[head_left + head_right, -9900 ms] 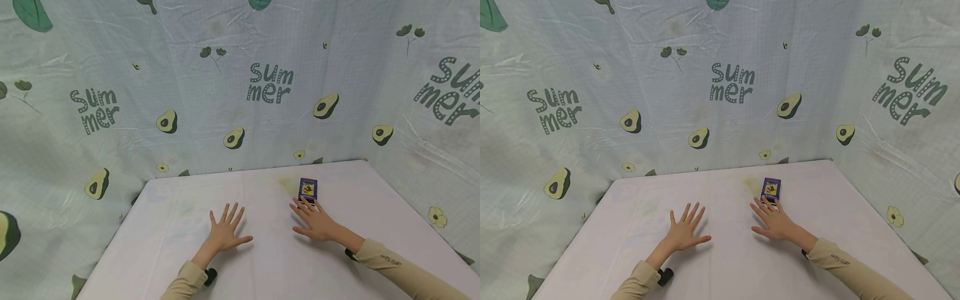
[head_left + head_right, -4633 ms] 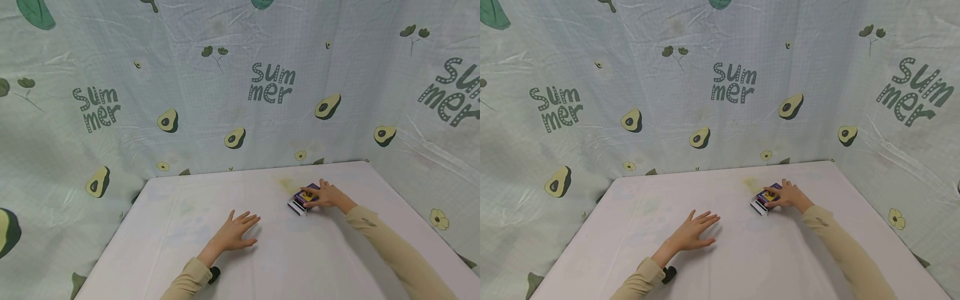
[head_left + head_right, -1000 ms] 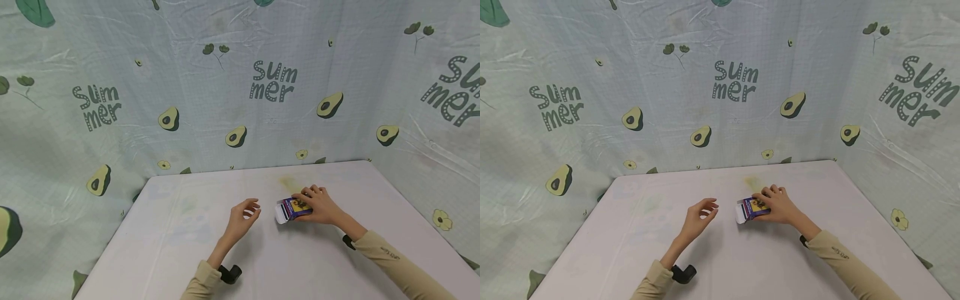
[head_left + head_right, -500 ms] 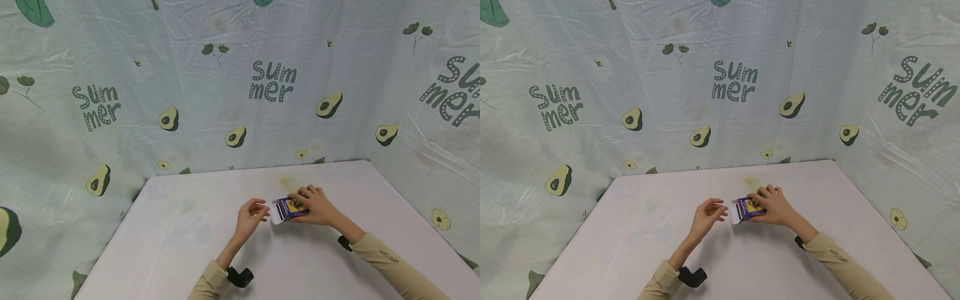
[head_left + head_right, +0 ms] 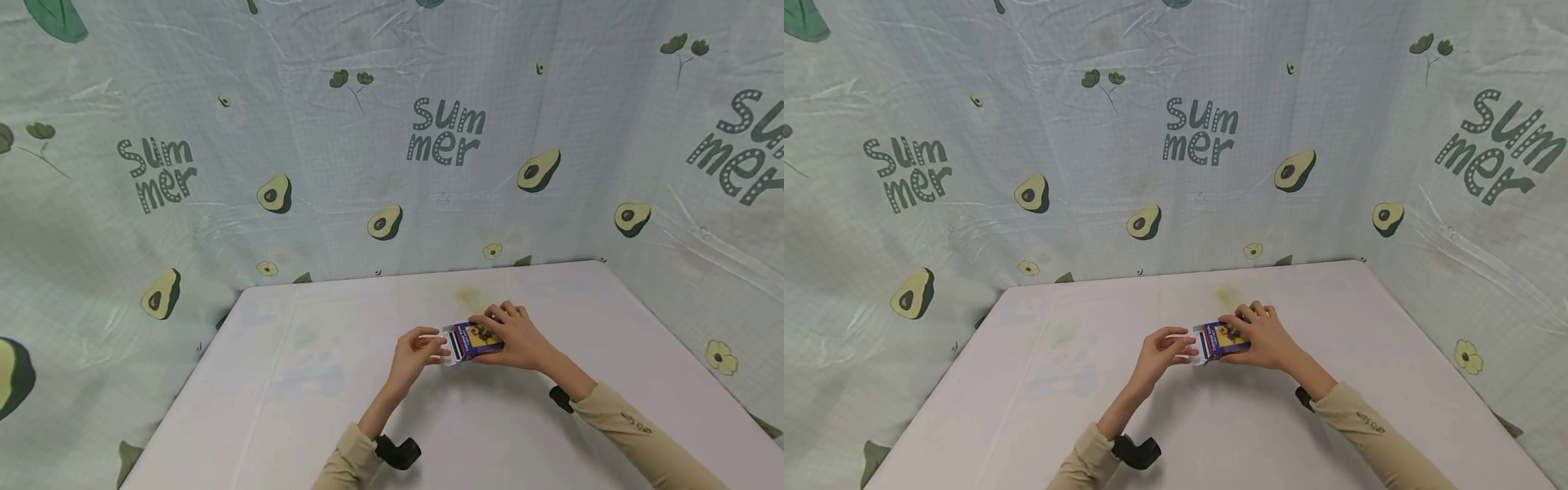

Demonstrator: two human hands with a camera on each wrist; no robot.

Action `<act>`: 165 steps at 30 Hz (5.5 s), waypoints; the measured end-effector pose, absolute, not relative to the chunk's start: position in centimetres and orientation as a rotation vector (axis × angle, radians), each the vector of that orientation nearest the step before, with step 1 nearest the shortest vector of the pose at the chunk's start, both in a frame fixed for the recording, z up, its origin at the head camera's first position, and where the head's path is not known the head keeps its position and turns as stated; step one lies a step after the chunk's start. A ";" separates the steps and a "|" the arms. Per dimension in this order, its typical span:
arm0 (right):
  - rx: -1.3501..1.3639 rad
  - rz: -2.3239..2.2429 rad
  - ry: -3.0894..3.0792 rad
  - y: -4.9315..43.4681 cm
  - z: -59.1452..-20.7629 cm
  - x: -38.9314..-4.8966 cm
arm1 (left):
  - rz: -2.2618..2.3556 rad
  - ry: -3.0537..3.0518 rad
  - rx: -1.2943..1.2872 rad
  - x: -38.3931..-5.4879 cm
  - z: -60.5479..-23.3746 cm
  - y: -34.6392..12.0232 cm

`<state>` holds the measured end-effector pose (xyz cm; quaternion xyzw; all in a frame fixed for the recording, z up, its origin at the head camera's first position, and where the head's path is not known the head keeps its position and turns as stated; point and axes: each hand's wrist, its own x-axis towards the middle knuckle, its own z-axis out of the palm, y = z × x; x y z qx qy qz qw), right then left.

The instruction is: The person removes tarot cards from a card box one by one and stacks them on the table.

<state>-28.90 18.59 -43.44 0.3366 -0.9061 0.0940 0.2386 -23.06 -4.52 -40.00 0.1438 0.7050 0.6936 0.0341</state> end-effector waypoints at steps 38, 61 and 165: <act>1.099 0.297 -2.340 18.1 -43.3 -28.2 | 1.993 2.188 0.249 -23.5 -40.3 -3.6; 1.117 0.328 -2.334 17.6 -43.3 -27.9 | 2.002 2.218 0.199 -25.2 -42.9 -3.2; 1.030 0.336 -2.386 19.6 -44.3 -28.0 | 2.123 2.134 0.049 -25.0 -43.4 -7.3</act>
